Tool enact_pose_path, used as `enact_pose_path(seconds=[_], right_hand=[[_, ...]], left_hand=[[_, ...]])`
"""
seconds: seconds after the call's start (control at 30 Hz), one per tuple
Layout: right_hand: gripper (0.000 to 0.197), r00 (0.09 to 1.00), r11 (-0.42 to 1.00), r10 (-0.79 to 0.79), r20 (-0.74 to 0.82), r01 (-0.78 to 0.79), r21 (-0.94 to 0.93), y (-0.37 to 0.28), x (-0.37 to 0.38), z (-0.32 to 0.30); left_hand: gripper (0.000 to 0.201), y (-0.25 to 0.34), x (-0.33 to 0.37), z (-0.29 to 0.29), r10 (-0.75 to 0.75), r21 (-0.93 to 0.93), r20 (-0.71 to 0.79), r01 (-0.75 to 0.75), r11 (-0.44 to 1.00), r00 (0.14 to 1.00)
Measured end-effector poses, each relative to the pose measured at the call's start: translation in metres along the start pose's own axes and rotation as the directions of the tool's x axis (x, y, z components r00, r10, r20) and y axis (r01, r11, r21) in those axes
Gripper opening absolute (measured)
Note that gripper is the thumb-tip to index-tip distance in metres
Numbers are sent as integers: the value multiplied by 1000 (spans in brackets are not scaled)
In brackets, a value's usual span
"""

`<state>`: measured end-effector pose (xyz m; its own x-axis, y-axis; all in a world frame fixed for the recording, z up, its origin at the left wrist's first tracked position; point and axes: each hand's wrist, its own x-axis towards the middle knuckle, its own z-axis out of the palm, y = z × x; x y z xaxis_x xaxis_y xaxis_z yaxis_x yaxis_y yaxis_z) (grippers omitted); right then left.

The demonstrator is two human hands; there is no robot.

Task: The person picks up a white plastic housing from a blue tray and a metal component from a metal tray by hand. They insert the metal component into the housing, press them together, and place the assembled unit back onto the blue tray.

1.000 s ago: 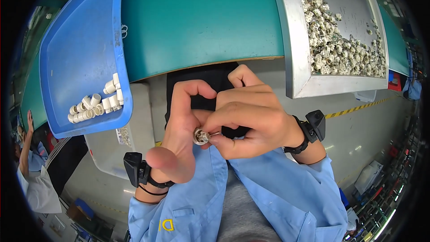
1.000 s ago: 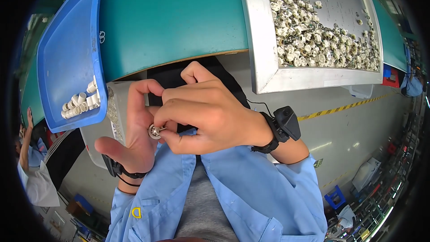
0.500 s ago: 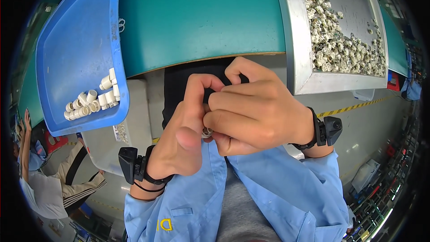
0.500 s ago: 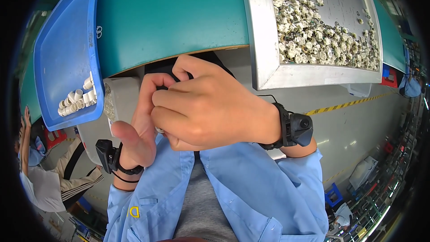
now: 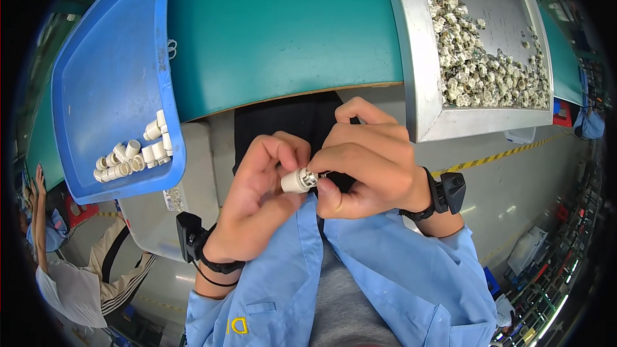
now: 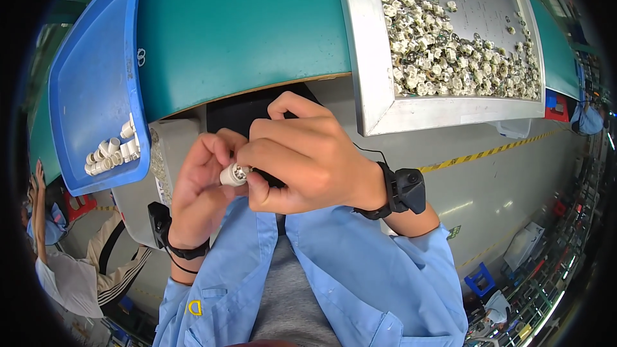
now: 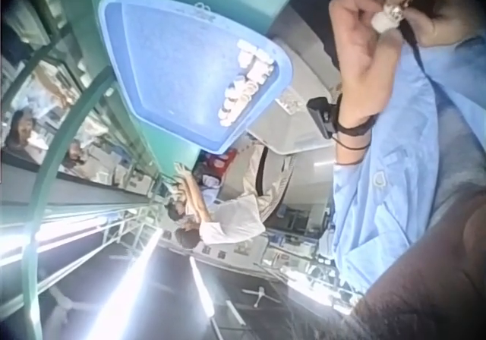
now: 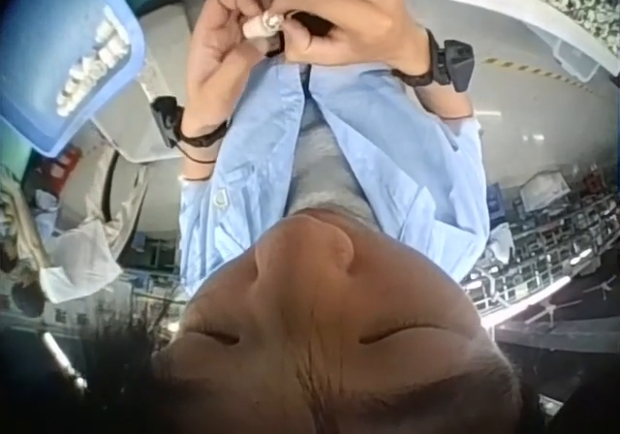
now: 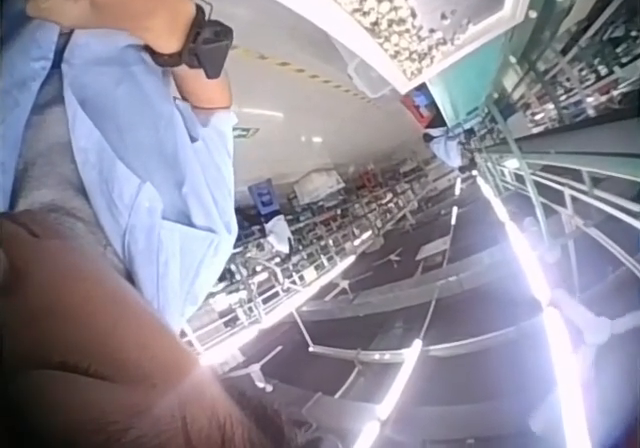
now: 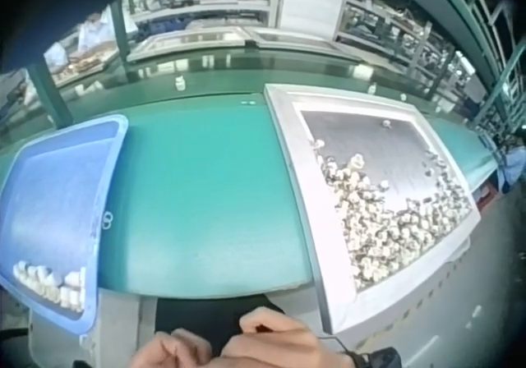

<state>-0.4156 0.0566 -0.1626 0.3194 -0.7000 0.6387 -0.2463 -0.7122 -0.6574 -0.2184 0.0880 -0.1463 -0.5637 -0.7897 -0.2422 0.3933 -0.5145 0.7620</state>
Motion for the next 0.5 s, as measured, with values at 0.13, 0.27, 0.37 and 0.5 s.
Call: enact_pose_path(seconds=[0.13, 0.27, 0.37, 0.5], right_hand=[[11, 999, 997, -9, -49, 12, 70, -3, -5, -1], [18, 991, 962, 17, -135, 21, 273, -7, -10, 3], [20, 986, 919, 96, -135, -36, 392, -11, -11, 2], [23, 985, 882, 132, -114, -64, 467, -13, -10, -3]], left_hand=[[35, -2, -6, 13, 199, 146, -99, -183, 972, 975], [34, -6, -10, 17, 495, 546, 20, -424, 722, 869], [34, -12, -9, 18, 595, 635, 62, -492, 596, 801], [33, -13, -9, 23, 689, 748, 69, -495, 443, 721]])
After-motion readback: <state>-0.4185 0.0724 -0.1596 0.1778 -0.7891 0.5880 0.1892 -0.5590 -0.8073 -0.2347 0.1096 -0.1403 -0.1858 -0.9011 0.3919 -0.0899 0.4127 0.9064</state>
